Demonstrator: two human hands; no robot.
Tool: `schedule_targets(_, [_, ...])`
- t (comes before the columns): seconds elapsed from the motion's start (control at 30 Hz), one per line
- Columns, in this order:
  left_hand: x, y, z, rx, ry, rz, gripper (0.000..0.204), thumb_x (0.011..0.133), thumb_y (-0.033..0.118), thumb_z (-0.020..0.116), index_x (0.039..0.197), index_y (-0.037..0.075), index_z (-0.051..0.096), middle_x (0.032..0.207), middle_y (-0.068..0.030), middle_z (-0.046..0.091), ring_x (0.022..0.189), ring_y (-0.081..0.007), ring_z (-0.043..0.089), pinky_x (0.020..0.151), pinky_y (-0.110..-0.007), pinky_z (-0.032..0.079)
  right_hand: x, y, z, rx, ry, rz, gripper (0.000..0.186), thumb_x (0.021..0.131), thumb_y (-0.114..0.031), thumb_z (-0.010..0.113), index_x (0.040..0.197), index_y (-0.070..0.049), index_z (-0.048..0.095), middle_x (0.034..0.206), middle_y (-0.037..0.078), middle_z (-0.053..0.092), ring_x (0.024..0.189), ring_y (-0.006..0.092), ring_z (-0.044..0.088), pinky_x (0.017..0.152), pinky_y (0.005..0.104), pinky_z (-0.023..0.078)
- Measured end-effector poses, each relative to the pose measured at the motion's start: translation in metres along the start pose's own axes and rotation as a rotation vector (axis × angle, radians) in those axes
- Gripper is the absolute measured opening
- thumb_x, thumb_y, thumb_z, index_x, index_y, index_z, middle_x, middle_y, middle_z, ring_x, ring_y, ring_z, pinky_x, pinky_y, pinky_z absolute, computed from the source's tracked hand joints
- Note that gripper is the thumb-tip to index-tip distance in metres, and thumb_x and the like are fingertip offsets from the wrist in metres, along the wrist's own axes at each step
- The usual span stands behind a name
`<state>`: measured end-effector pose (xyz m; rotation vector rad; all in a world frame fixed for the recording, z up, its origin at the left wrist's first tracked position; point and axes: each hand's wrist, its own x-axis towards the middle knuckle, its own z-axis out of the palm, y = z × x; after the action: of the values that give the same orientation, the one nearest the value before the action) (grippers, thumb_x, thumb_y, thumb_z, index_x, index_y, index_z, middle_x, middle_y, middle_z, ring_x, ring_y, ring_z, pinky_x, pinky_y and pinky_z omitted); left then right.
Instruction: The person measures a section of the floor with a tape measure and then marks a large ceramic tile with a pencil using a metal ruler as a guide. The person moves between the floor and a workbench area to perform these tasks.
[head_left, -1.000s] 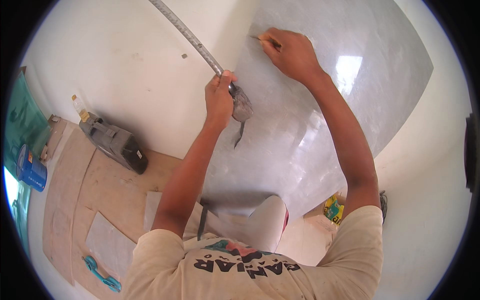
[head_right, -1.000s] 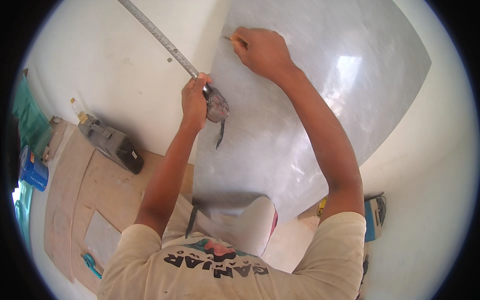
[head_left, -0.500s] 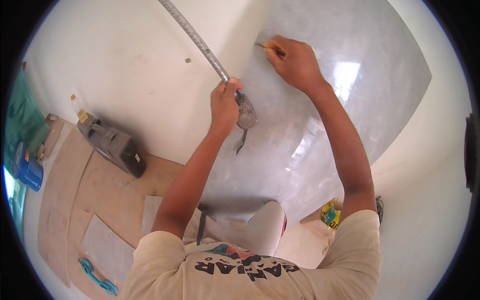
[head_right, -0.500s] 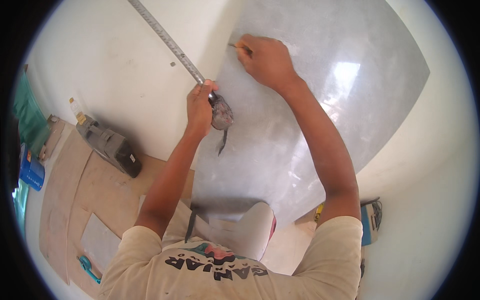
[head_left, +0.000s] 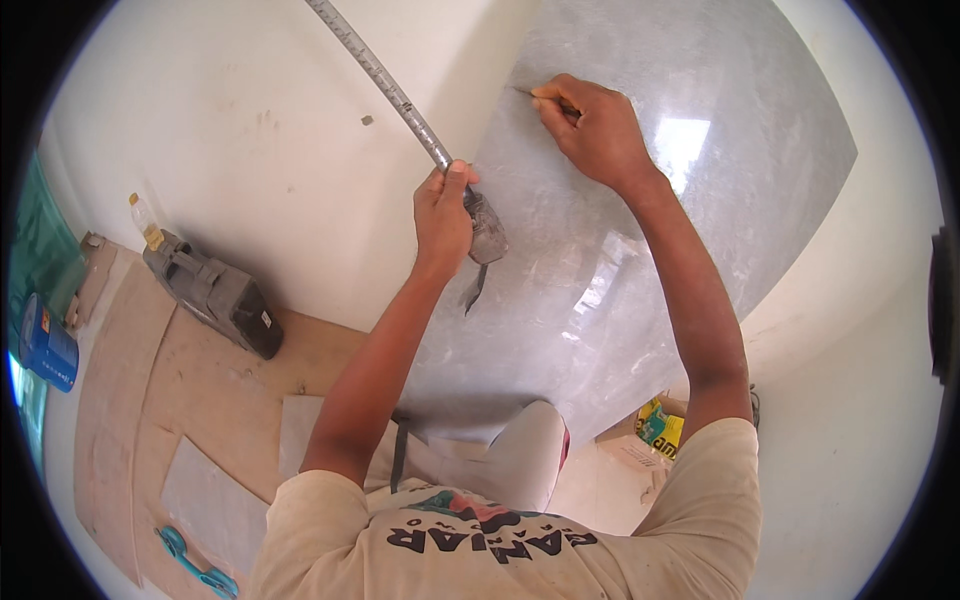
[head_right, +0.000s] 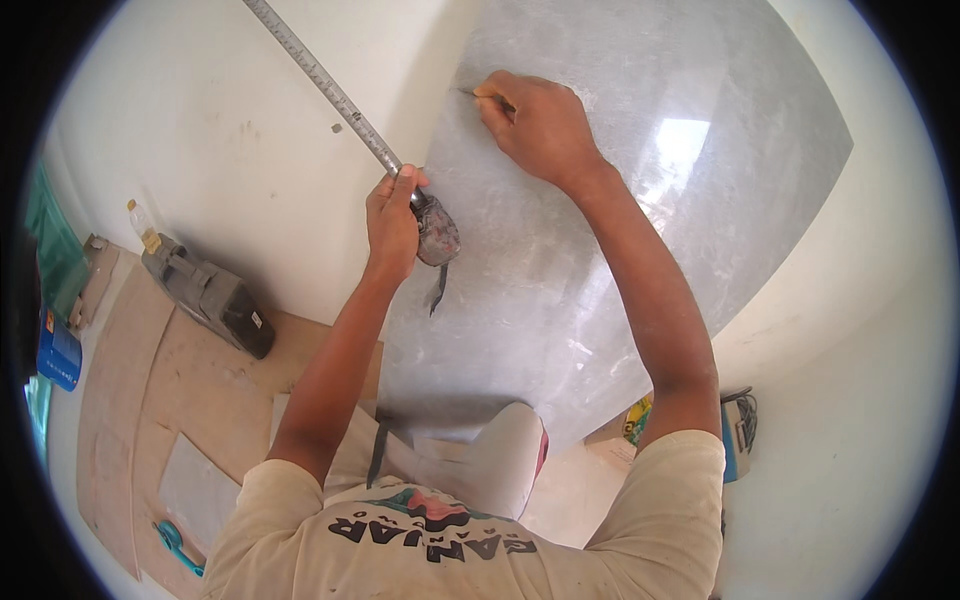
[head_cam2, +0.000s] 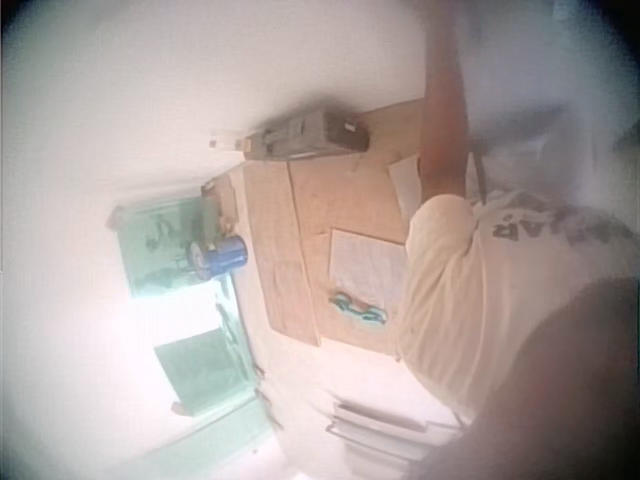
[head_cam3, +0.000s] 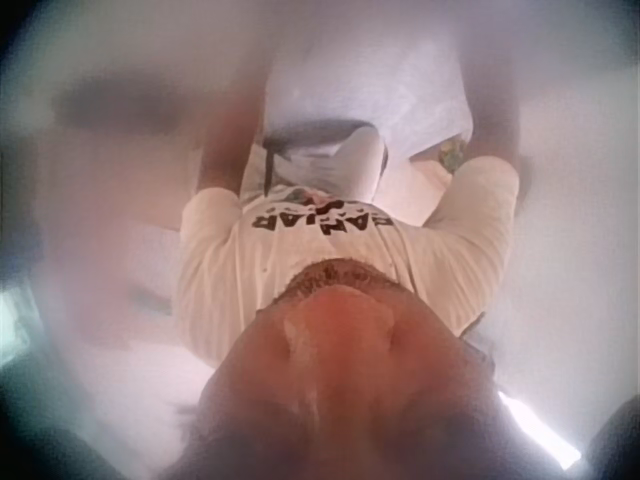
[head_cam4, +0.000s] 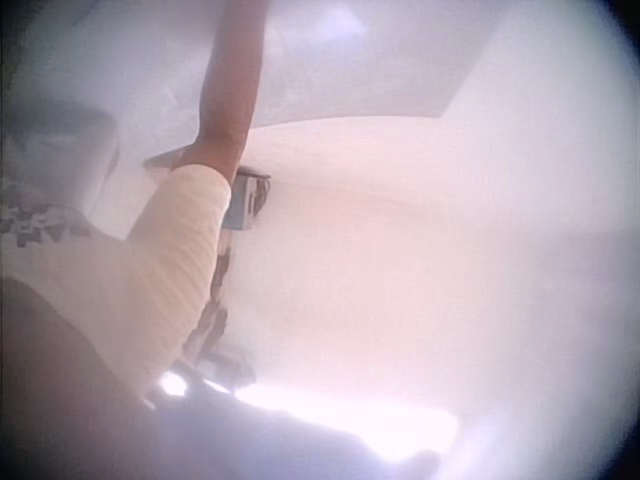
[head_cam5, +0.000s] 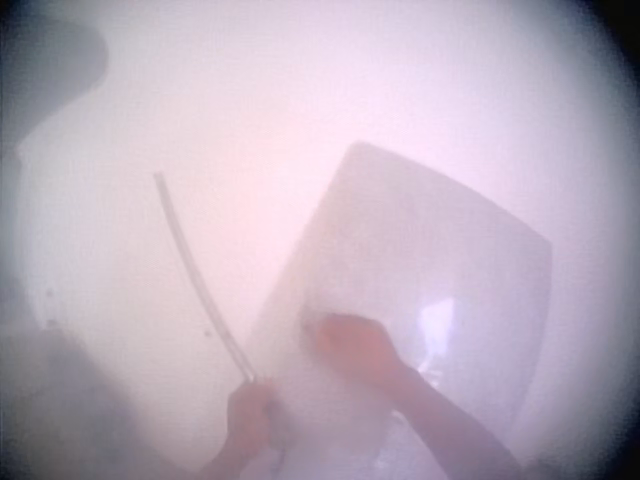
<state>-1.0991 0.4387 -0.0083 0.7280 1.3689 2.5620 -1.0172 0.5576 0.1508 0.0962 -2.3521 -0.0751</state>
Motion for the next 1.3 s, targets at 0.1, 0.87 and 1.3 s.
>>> schedule_targets(0.1, [-0.003,0.007,0.001,0.006,-0.001,-0.028,0.035,0.101,0.032,0.05,0.081,0.005,0.059,0.07,0.0051,0.041,0.065,-0.0056,0.034,0.06,-0.024,0.031,0.0,0.002,-0.001,-0.041,-0.018,-0.017,0.013,0.088,-0.015,0.065,0.097,-0.006,0.067,0.075,0.007,0.067,0.062,0.0168,0.061,0.059,0.0315,0.049])
schedule_targets(0.87, [0.005,-0.009,-0.007,0.016,-0.029,-0.04,0.03,0.1,0.032,0.053,0.082,0.007,0.058,0.08,0.0009,0.048,0.071,-0.0068,0.048,0.065,-0.023,0.043,-0.005,0.008,-0.001,0.111,0.026,0.057,0.017,0.09,-0.019,0.063,0.1,-0.006,0.067,0.075,0.008,0.067,0.063,0.0187,0.061,0.061,0.0316,0.049])
schedule_targets(1.3, [-0.009,0.045,-0.008,0.074,-0.137,0.136,0.039,0.101,0.034,0.046,0.078,0.005,0.056,0.074,-0.0049,0.06,0.068,-0.0133,0.056,0.066,-0.028,0.046,-0.171,-0.002,-0.006,0.508,0.231,0.526,0.021,0.098,-0.014,0.055,0.114,-0.001,0.059,0.074,0.0,0.059,0.069,0.0063,0.051,0.064,0.0232,0.044])
